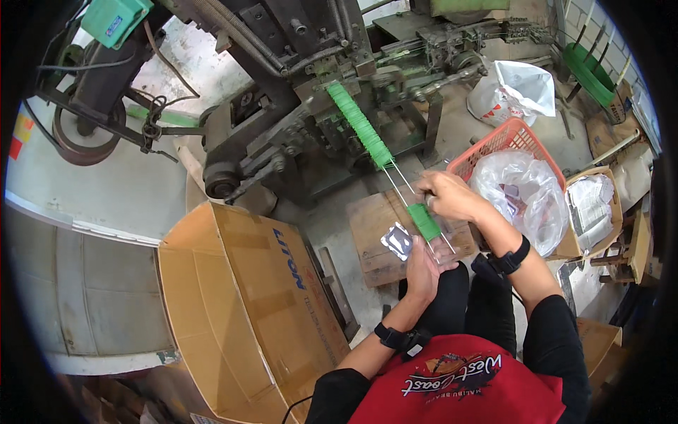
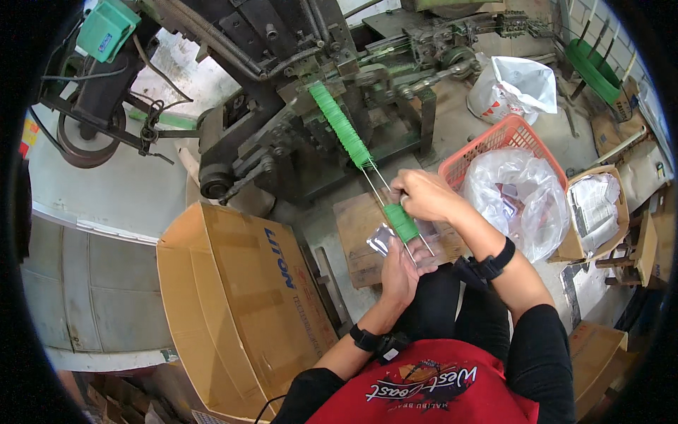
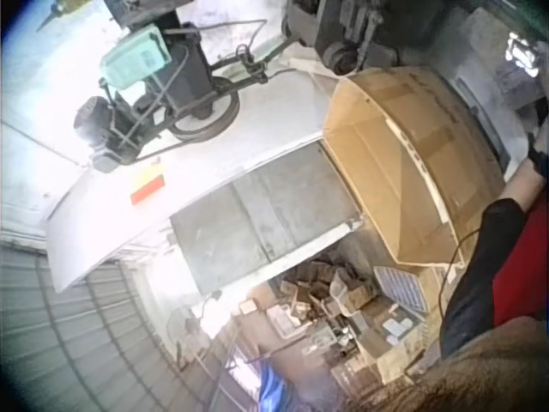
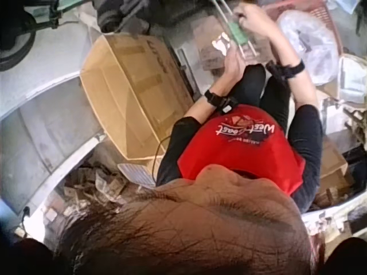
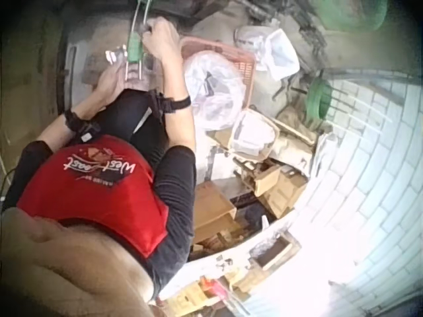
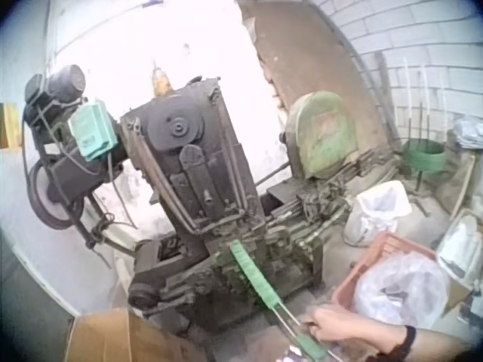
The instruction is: The person packs small green rectangular items into clear plastic containers using a green-handled tool and a machine. They then fill the containers with a yellow shredded material and place them into a cardboard box.
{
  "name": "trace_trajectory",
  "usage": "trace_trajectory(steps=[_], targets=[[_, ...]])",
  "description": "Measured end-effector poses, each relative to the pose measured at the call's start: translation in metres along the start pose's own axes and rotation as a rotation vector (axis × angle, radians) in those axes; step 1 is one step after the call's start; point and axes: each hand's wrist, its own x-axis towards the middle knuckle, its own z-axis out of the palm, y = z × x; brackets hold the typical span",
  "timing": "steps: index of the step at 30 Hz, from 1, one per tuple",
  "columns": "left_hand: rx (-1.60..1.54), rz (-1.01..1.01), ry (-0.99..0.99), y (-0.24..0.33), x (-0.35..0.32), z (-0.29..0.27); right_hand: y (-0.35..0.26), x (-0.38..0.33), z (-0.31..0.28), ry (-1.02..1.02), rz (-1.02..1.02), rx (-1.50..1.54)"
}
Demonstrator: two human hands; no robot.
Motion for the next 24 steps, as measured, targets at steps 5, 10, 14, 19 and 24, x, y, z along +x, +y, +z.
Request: trace_trajectory(steps=[5, 10, 14, 19, 24], targets=[[-0.075, 0.030, 0.047, 0.003, -0.002, 0.006, 0.016, -0.021, 0.015, -0.014, 0.075, 0.359], [-0.014, 0.021, 0.088, 0.008, -0.004, -0.003, 0.012, -0.028, 0.026, 0.219, -0.070, 0.275], [0.002, 0.014, 0.098, 0.010, -0.006, -0.004, 0.004, -0.041, 0.028, -0.043, 0.128, 0.461], [0.032, -0.101, 0.134, 0.014, 0.000, 0.000, -0.001, -0.064, 0.036, 0.153, 0.011, 0.131], [0.132, -0.146, 0.288, 0.022, 0.006, 0.025, -0.027, -0.076, 0.044, 0.274, 0.125, -0.290]])
